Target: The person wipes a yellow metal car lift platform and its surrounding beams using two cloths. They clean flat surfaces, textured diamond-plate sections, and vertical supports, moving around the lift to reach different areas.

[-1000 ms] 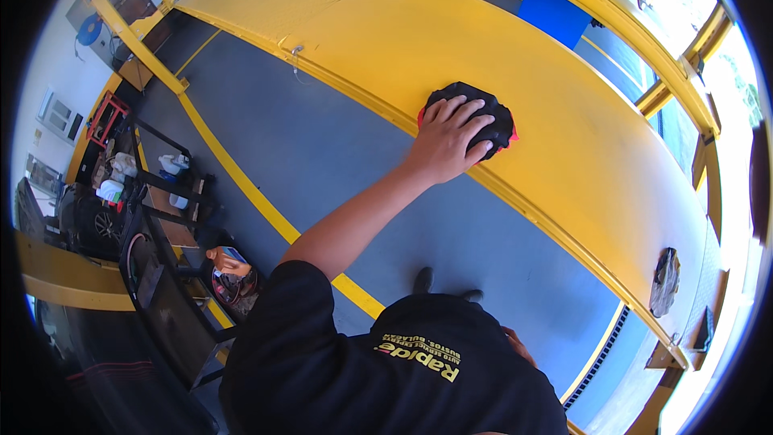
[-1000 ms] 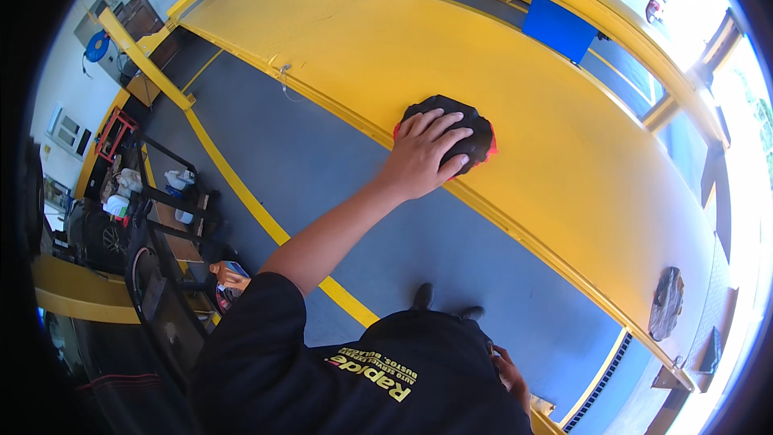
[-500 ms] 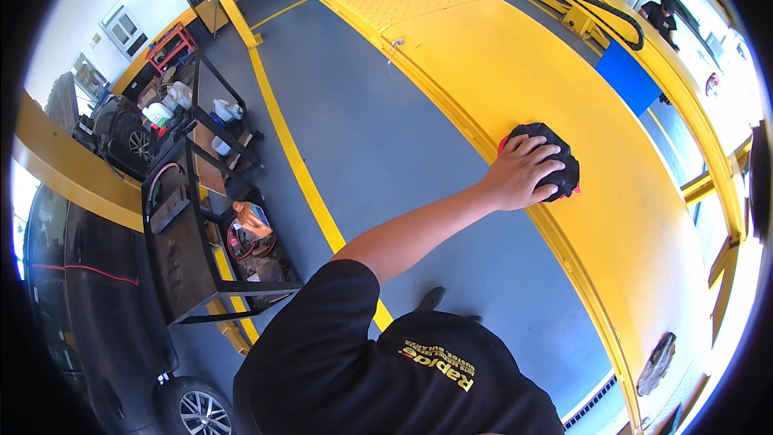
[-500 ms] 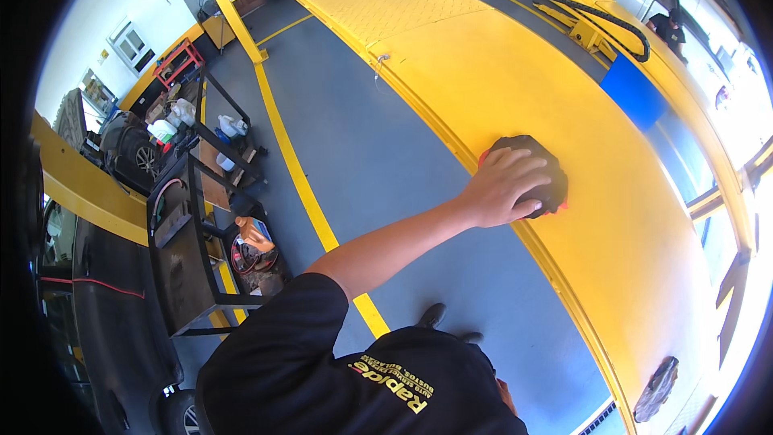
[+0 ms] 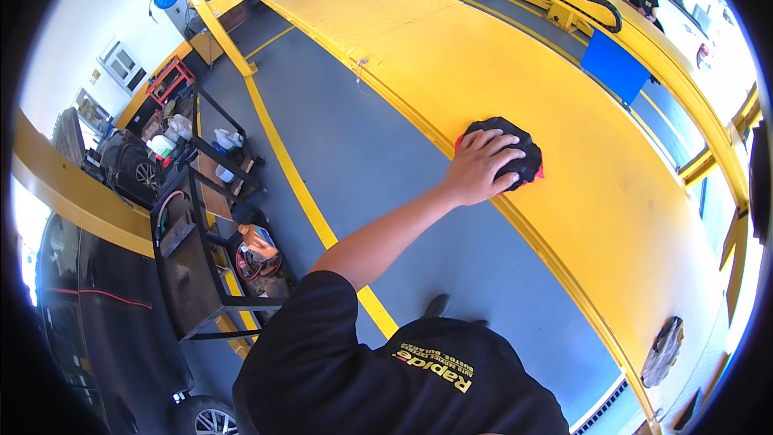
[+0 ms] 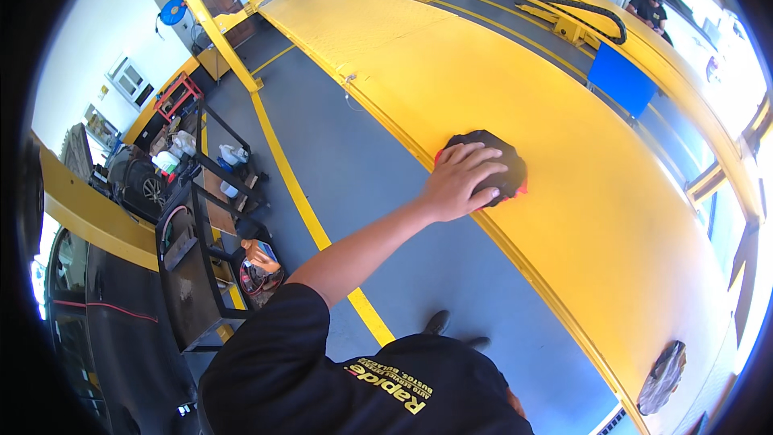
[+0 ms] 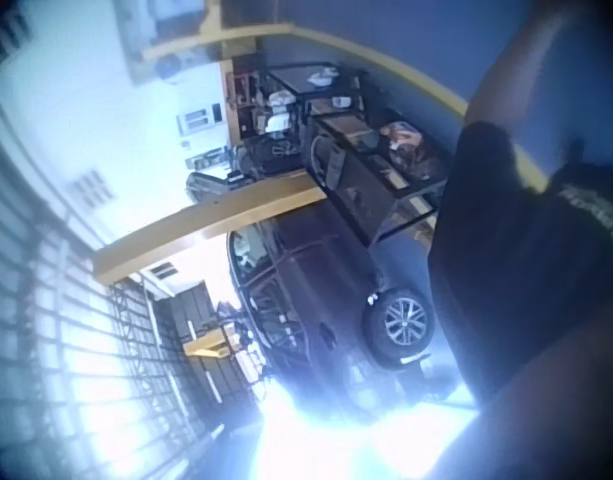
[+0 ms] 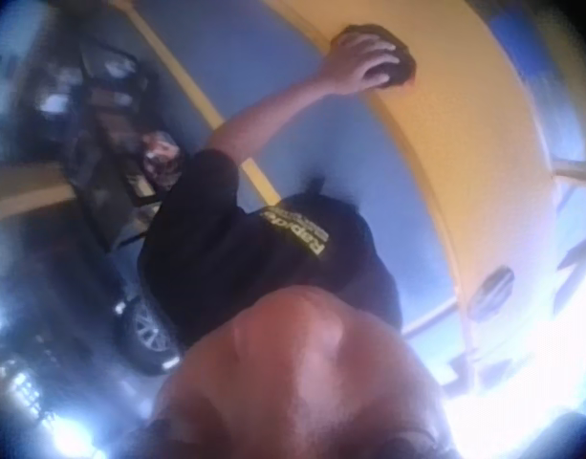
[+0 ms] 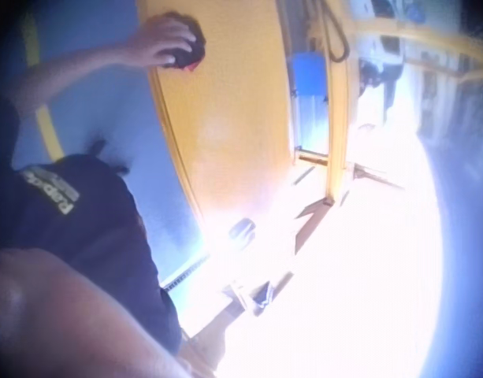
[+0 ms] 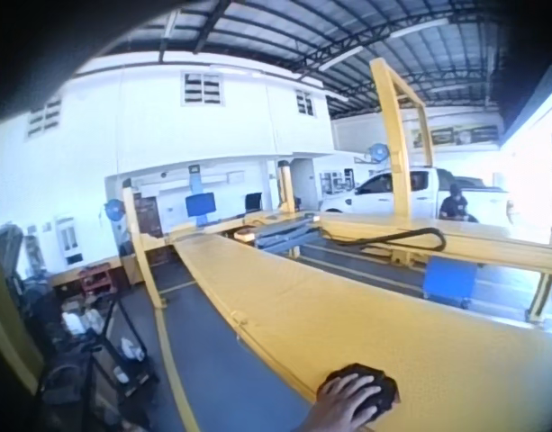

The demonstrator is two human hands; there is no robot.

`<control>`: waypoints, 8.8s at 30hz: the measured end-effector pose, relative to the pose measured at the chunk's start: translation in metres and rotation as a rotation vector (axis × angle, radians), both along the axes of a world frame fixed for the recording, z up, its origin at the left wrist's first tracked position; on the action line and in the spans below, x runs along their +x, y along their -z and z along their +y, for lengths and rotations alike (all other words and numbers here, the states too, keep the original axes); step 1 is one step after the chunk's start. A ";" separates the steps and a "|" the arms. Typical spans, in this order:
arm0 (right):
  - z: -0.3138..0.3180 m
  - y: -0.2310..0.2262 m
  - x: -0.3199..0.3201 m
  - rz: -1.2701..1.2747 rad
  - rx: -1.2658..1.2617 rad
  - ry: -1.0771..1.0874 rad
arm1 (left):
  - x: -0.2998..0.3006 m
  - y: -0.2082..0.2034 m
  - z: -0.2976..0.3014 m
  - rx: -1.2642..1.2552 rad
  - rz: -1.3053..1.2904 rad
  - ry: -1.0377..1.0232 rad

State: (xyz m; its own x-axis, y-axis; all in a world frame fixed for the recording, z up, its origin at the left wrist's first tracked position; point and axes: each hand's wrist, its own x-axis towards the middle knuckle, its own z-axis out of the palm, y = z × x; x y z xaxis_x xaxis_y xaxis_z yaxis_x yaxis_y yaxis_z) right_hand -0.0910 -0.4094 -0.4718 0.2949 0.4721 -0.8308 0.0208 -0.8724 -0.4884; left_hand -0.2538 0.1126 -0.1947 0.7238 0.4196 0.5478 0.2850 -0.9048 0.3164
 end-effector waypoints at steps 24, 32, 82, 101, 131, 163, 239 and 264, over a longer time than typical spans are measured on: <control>-0.049 -0.355 0.160 -1.358 0.277 0.350 | 0.017 -0.031 0.008 0.053 0.287 -0.219; -0.034 -0.324 0.206 -1.546 0.229 0.176 | 0.022 -0.023 0.011 0.051 0.198 -0.077; 0.323 -0.311 0.207 -1.445 0.127 -0.458 | 0.012 -0.018 0.033 -0.008 -0.028 0.082; 0.343 -0.309 0.190 -1.456 0.252 -0.434 | 0.011 -0.020 0.035 -0.047 -0.015 0.086; 0.482 -0.294 0.102 -1.378 0.714 -0.525 | 0.014 -0.015 0.032 -0.121 -0.179 0.042; 0.266 -0.314 0.269 -1.343 -0.121 -0.137 | 0.019 -0.016 0.031 -0.173 -0.111 0.170; 0.508 -0.316 0.125 -1.361 0.547 -0.571 | 0.016 -0.001 0.034 -0.095 -0.407 0.107; 0.107 -0.303 0.121 -1.427 -0.283 0.582 | 0.013 -0.025 0.037 -0.019 0.095 0.384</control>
State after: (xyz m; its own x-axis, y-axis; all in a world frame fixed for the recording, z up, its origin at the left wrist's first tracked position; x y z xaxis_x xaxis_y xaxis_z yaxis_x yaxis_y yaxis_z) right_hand 0.0300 -0.3029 -0.1684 0.9646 -0.0992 0.2445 -0.0540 -0.9813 -0.1848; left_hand -0.2404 0.1498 -0.1694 0.8770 0.1173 0.4660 -0.0448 -0.9456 0.3223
